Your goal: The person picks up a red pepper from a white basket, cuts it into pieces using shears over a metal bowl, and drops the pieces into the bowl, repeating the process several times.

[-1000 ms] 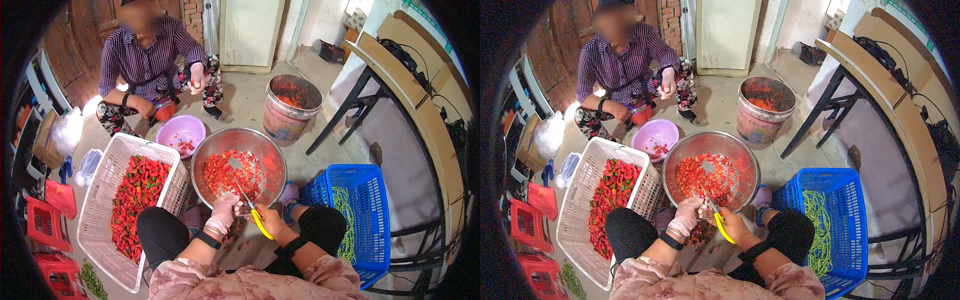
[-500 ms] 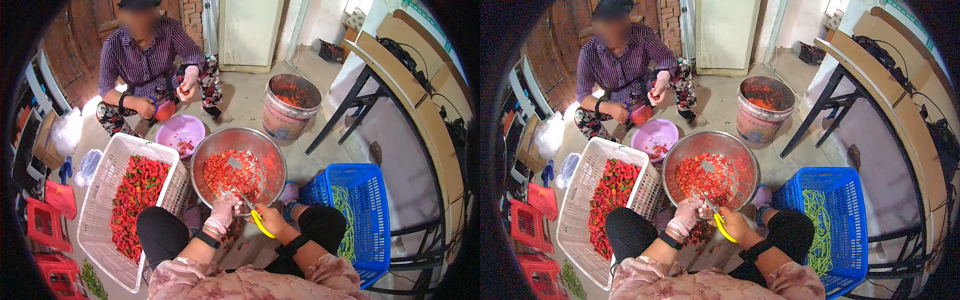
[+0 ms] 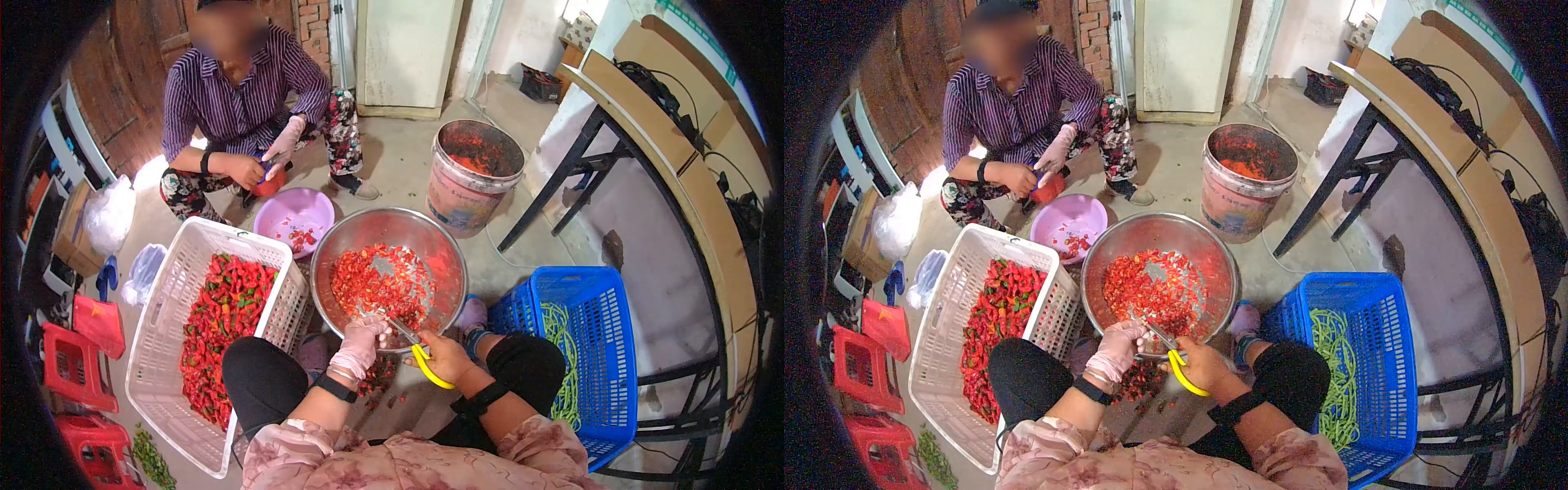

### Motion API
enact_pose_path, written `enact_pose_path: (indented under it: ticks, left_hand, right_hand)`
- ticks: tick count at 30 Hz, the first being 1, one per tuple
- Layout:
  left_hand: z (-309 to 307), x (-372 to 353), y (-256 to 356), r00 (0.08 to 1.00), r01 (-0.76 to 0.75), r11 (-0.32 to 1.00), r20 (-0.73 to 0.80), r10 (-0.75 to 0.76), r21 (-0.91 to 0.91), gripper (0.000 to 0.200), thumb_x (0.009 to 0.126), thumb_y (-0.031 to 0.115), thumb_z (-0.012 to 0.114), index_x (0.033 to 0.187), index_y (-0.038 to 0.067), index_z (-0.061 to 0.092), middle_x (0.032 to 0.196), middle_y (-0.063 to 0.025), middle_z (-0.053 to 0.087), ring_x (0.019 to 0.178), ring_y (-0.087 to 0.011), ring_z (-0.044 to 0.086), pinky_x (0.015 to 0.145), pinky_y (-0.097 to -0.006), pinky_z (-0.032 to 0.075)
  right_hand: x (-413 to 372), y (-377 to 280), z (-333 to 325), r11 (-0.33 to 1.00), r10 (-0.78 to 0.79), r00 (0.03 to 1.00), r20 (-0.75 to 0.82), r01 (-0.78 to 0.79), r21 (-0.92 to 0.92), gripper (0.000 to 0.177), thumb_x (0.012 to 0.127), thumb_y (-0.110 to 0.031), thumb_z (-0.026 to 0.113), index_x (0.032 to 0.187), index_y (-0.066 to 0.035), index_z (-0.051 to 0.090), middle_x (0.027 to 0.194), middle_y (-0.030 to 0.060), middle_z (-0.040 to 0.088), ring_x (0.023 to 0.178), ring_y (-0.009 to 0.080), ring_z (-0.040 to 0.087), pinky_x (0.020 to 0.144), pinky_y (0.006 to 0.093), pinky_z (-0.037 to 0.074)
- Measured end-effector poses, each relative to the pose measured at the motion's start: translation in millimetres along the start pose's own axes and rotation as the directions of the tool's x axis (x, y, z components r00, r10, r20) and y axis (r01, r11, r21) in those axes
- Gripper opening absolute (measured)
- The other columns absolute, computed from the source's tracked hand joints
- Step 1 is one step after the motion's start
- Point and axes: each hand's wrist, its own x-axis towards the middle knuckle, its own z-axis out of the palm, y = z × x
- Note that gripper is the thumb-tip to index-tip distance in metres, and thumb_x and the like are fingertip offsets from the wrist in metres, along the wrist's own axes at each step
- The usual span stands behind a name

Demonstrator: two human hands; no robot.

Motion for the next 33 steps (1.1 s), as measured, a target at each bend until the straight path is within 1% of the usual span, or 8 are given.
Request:
enact_pose_path:
  ticks: [2, 5, 8, 11, 15, 24, 32, 33]
  left_hand:
    - [-5.0, 5.6, -2.6, 0.998, 0.058, 0.996, -0.004, -0.058, -0.066, 0.006, 0.079, 0.001, 0.052, 0.078, -0.003, 0.057, 0.066, -0.0076, 0.056, 0.053, -0.0133, 0.047, 0.047, -0.0245, 0.040]
    - [-7.2, 7.3, -3.0, 0.995, 0.097, 0.987, -0.005, -0.098, -0.129, 0.006, 0.080, 0.002, 0.051, 0.079, -0.002, 0.055, 0.069, -0.0080, 0.056, 0.055, -0.0138, 0.047, 0.048, -0.0246, 0.041]
    - [-8.1, 7.1, -2.5, 0.995, 0.101, 0.973, 0.008, -0.102, -0.209, 0.006, 0.081, 0.003, 0.050, 0.080, -0.002, 0.054, 0.071, -0.0082, 0.055, 0.057, -0.0140, 0.048, 0.050, -0.0244, 0.041]
    - [-1.7, 2.1, 1.9, 0.996, 0.089, 0.967, 0.018, -0.087, -0.239, 0.007, 0.083, 0.005, 0.050, 0.080, -0.001, 0.053, 0.071, -0.0081, 0.055, 0.057, -0.0139, 0.047, 0.050, -0.0239, 0.041]
    - [-1.1, 3.1, -2.0, 0.998, 0.061, 0.978, 0.040, -0.054, -0.200, 0.008, 0.083, 0.006, 0.050, 0.080, -0.001, 0.054, 0.071, -0.0079, 0.055, 0.057, -0.0137, 0.047, 0.051, -0.0237, 0.041]
    - [3.2, 0.5, -1.9, 1.000, -0.008, 0.986, -0.004, 0.007, -0.164, 0.008, 0.082, 0.004, 0.051, 0.076, 0.000, 0.054, 0.069, -0.0062, 0.054, 0.055, -0.0132, 0.046, 0.051, -0.0239, 0.039]
    - [5.6, -3.4, 2.9, 0.999, -0.042, 0.998, 0.032, 0.043, -0.055, 0.003, 0.077, 0.000, 0.053, 0.075, 0.002, 0.054, 0.065, -0.0045, 0.053, 0.055, -0.0139, 0.049, 0.049, -0.0263, 0.040]
    - [1.9, -4.0, 1.7, 0.915, -0.389, 0.883, 0.220, 0.338, 0.263, 0.004, 0.076, -0.001, 0.052, 0.074, 0.002, 0.054, 0.064, -0.0043, 0.053, 0.055, -0.0136, 0.050, 0.049, -0.0259, 0.040]
  right_hand:
    - [2.0, 2.1, 1.5, 0.994, 0.110, 0.990, 0.088, -0.112, 0.017, 0.056, 0.069, -0.040, 0.069, 0.109, -0.005, 0.049, 0.084, 0.0203, 0.057, 0.074, 0.0324, 0.059, 0.063, 0.0391, 0.046]
    - [0.6, 5.6, 5.3, 0.984, 0.062, 0.998, 0.027, -0.066, 0.168, 0.057, 0.071, -0.040, 0.067, 0.110, -0.004, 0.047, 0.083, 0.0191, 0.057, 0.074, 0.0333, 0.059, 0.064, 0.0399, 0.046]
    - [1.4, -1.6, 1.9, 0.993, 0.048, 0.997, -0.065, -0.040, 0.115, 0.055, 0.073, -0.046, 0.062, 0.105, -0.004, 0.046, 0.090, 0.0232, 0.057, 0.084, 0.0385, 0.056, 0.069, 0.0431, 0.045]
    - [-1.6, -5.1, -0.7, 0.998, 0.053, 0.999, -0.004, -0.052, 0.027, 0.058, 0.073, -0.047, 0.061, 0.108, -0.004, 0.044, 0.091, 0.0248, 0.056, 0.084, 0.0402, 0.055, 0.070, 0.0448, 0.045]
    - [-1.1, -1.9, 4.0, 0.998, 0.053, 0.999, 0.007, -0.054, 0.023, 0.059, 0.073, -0.047, 0.061, 0.109, -0.003, 0.044, 0.091, 0.0262, 0.054, 0.085, 0.0416, 0.054, 0.072, 0.0456, 0.044]
    - [-0.6, -2.7, 7.2, 0.995, 0.096, 0.995, 0.035, -0.094, -0.041, 0.061, 0.074, -0.043, 0.063, 0.113, 0.000, 0.042, 0.096, 0.0249, 0.053, 0.084, 0.0351, 0.056, 0.073, 0.0394, 0.045]
    - [-3.3, -6.1, 3.0, 0.985, -0.014, 1.000, 0.002, 0.013, 0.171, 0.048, 0.076, -0.033, 0.064, 0.109, -0.003, 0.046, 0.076, 0.0168, 0.058, 0.070, 0.0308, 0.059, 0.063, 0.0358, 0.046]
    - [-5.8, -9.1, -0.1, 0.976, -0.016, 0.999, 0.034, 0.008, 0.218, 0.046, 0.076, -0.032, 0.064, 0.108, -0.003, 0.046, 0.077, 0.0168, 0.058, 0.070, 0.0305, 0.059, 0.063, 0.0356, 0.046]
